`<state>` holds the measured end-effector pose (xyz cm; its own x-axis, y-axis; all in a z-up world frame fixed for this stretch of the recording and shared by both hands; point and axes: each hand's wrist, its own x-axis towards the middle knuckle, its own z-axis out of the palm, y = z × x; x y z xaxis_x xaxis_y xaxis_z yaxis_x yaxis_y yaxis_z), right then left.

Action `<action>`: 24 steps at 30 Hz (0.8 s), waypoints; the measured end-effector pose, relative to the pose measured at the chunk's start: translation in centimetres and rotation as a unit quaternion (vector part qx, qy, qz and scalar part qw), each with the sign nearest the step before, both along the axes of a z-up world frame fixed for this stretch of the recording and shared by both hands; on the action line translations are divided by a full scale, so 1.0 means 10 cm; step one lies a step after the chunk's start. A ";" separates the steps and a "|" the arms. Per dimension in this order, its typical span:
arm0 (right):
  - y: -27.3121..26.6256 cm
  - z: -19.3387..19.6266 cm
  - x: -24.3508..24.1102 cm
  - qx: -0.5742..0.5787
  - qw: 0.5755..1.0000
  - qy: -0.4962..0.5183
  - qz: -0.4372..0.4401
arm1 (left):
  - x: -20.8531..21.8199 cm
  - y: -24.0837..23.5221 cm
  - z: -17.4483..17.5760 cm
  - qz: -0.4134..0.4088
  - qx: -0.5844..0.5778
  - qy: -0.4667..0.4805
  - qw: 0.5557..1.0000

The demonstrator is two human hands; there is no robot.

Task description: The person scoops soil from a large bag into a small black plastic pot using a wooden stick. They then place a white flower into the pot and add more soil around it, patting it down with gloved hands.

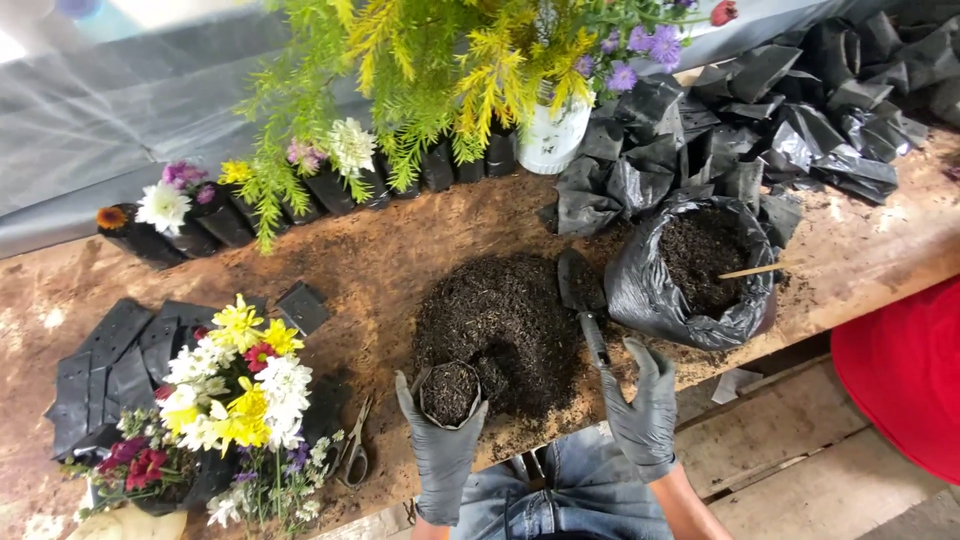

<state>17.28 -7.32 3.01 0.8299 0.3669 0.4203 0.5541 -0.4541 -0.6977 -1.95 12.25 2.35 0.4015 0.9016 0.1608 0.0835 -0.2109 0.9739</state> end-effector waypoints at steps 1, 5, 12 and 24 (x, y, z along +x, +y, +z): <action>0.02 0.02 0.00 0.006 0.999 0.045 0.011 | 0.01 0.00 0.02 0.012 0.012 0.027 0.999; 0.03 -0.10 0.03 -0.057 0.997 0.045 0.026 | -0.01 0.00 0.13 0.013 0.040 0.095 0.995; -0.18 0.75 0.34 0.149 0.978 -0.144 -0.006 | 0.13 0.01 0.17 0.075 -0.038 0.097 0.992; -0.81 -0.21 2.09 -0.110 0.964 -0.192 -0.150 | 0.17 -0.04 0.24 0.041 -0.014 -0.099 0.994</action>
